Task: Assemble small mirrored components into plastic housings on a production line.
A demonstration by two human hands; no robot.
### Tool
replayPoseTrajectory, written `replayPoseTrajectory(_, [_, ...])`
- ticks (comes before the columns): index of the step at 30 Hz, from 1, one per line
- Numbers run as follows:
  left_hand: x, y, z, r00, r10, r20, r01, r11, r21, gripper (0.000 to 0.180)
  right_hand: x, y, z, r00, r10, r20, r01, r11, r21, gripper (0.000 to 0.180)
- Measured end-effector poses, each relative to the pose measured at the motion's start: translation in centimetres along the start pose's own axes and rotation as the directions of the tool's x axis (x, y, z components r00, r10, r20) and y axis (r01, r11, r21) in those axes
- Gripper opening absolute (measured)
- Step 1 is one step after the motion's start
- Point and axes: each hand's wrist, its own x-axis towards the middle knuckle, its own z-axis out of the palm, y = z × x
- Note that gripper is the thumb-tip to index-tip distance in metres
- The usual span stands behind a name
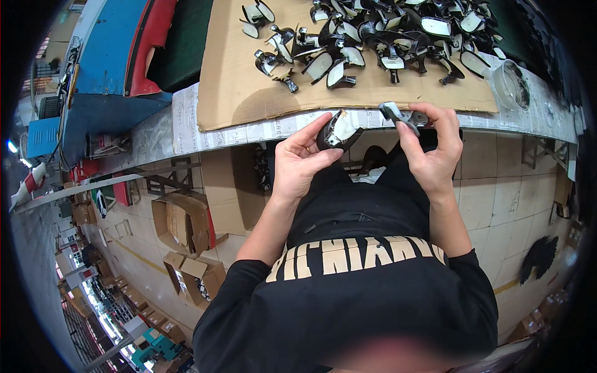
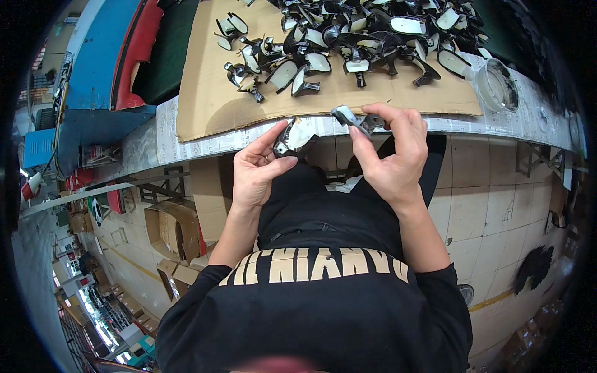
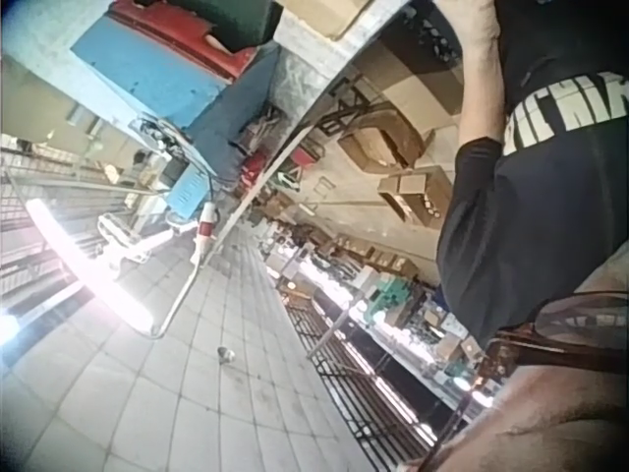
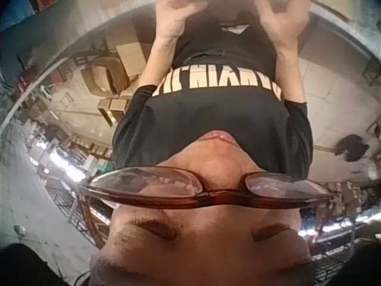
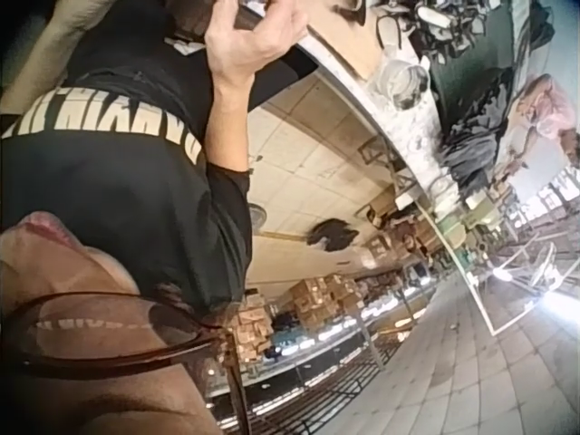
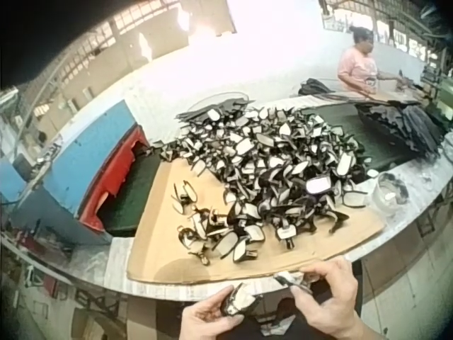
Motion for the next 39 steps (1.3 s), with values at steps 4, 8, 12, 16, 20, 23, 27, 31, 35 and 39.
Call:
replayPoseTrajectory(4, [-0.4, 0.8, -1.2, 0.989, -0.107, -0.103, 0.103, 0.994, -0.048, 0.067, -0.2, 0.1, 0.2, 0.999, 0.039, 0.021, -0.04, 0.998, 0.052, 0.031])
replayPoseTrajectory(8, [-3.1, 3.0, -6.7, 0.974, -0.099, -0.206, 0.141, 0.97, 0.2, 0.063, -0.3, 0.8, 0.2, 0.993, 0.107, 0.043, -0.111, 0.988, 0.106, 0.03])
replayPoseTrajectory(12, [-7.0, 5.3, -14.1, 0.965, 0.081, -0.25, 0.194, 0.419, 0.887, 0.063, 0.1, 1.6, 0.6, 0.99, 0.135, 0.051, -0.141, 0.979, 0.147, 0.029])
replayPoseTrajectory(16, [-5.3, 6.0, -13.0, 0.927, 0.305, -0.219, 0.126, 0.296, 0.947, 0.058, 0.3, 1.3, 1.2, 0.986, 0.152, 0.068, -0.162, 0.972, 0.17, 0.03])
replayPoseTrajectory(20, [2.6, 3.4, -10.7, 0.864, 0.491, -0.112, -0.164, 0.484, 0.86, 0.05, 0.0, 0.2, 1.4, 0.988, 0.124, 0.091, -0.139, 0.971, 0.192, 0.029])
replayPoseTrajectory(23, [9.0, 0.7, -12.0, 0.82, 0.568, -0.071, -0.271, 0.494, 0.826, 0.046, -0.5, -0.5, 0.8, 0.985, 0.131, 0.111, -0.151, 0.969, 0.194, 0.029])
replayPoseTrajectory(27, [11.6, -0.7, -11.2, 0.899, 0.418, -0.133, -0.227, 0.704, 0.673, 0.037, -1.2, -0.4, 0.0, 0.986, 0.12, 0.113, -0.136, 0.979, 0.15, 0.029])
replayPoseTrajectory(31, [8.7, 0.2, -8.4, 0.929, 0.272, -0.25, -0.206, 0.943, 0.259, 0.013, -1.5, -0.8, 0.1, 0.924, 0.281, 0.26, -0.373, 0.815, 0.444, 0.031])
replayPoseTrajectory(35, [4.4, 0.9, -4.6, 0.972, 0.157, -0.176, -0.176, 0.98, -0.095, 0.015, -0.5, -2.4, 1.6, 0.894, 0.275, 0.355, -0.447, 0.621, 0.644, 0.034])
replayPoseTrajectory(39, [1.7, 0.0, -2.8, 0.971, 0.129, -0.2, -0.17, 0.964, -0.204, 0.021, -0.2, -2.8, 3.7, 0.974, 0.096, 0.207, -0.195, 0.821, 0.536, 0.035])
